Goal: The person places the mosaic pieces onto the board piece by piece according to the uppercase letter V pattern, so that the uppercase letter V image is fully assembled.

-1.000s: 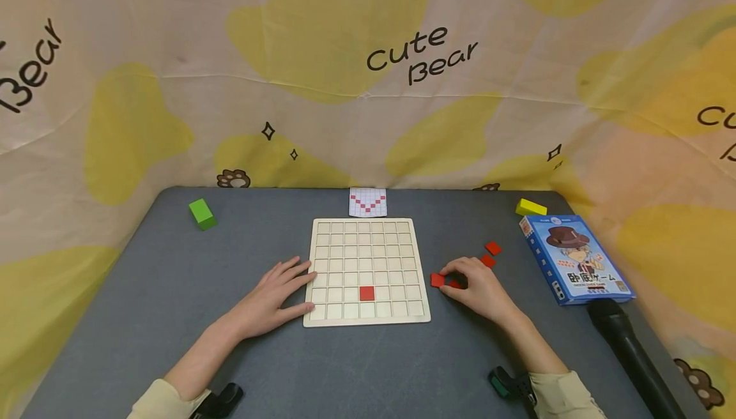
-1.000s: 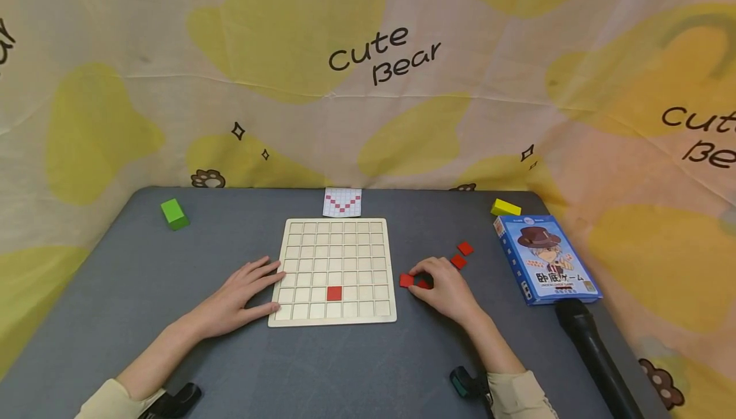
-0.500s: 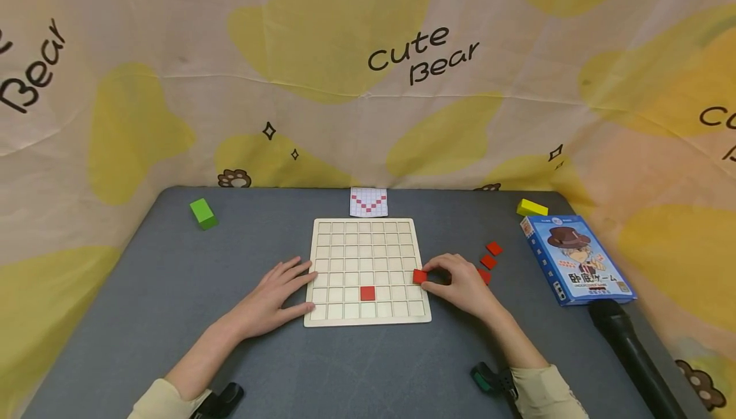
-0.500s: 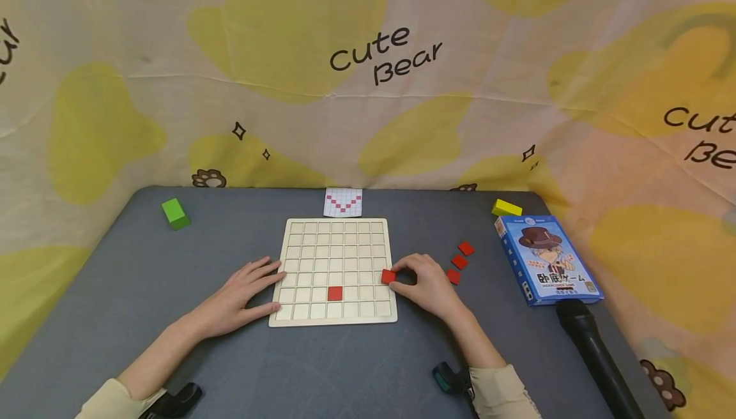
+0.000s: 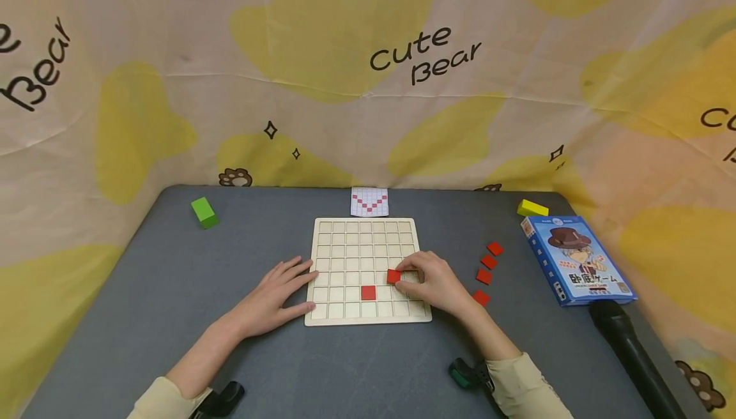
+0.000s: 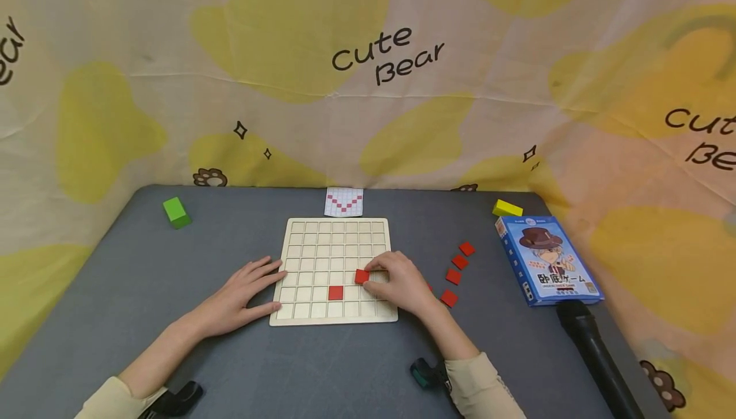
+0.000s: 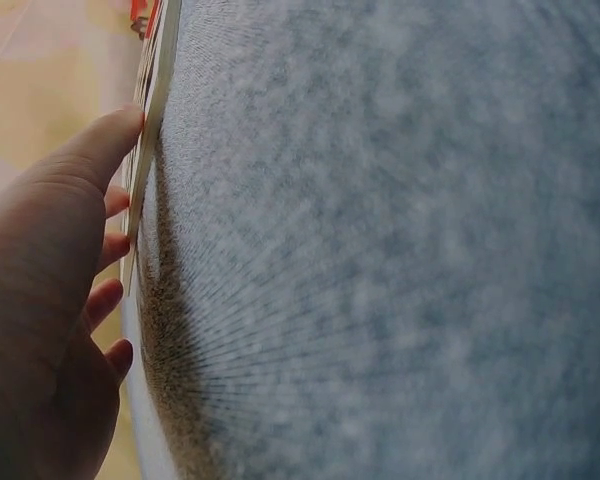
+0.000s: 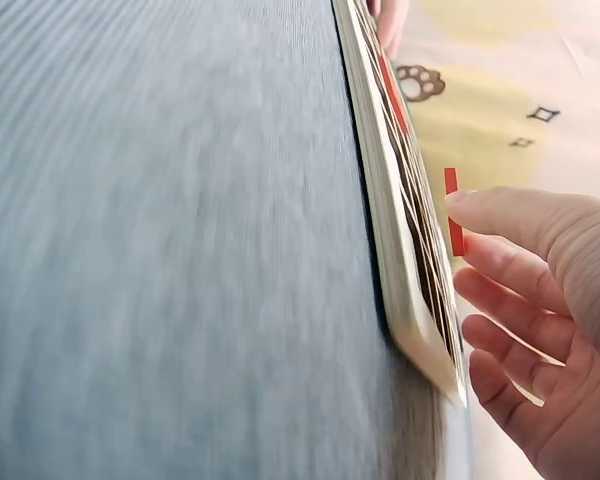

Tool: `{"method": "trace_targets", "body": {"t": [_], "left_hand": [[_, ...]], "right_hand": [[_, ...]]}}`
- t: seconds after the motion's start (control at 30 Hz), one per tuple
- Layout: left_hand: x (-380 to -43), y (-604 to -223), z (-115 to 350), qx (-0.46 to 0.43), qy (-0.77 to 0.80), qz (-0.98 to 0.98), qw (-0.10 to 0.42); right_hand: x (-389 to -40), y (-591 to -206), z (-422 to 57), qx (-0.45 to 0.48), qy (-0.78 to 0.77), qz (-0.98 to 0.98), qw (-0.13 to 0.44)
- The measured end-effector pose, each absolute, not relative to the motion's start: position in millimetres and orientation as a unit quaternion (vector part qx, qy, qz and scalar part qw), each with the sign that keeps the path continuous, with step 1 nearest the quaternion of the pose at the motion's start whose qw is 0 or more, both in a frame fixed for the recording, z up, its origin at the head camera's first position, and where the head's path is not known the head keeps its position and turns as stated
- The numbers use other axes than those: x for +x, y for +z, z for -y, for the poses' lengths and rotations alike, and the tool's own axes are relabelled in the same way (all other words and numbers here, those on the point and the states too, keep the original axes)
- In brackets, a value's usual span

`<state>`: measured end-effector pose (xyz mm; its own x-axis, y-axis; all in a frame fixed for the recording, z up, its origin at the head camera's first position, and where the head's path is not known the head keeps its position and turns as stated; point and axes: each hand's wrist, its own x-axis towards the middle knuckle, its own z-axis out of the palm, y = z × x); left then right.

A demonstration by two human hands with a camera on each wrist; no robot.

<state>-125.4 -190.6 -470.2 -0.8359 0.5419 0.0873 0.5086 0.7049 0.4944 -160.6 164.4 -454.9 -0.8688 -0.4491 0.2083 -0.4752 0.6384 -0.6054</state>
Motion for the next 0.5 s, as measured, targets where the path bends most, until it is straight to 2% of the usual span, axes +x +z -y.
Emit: {"method": "trace_targets", "body": {"t": [0.5], "left_hand": [[-125,-471,192,0.285,0.261,-0.922,0.024]], "right_hand": [[-167,-456,-114,0.293,0.344,0.892,0.000]]}}
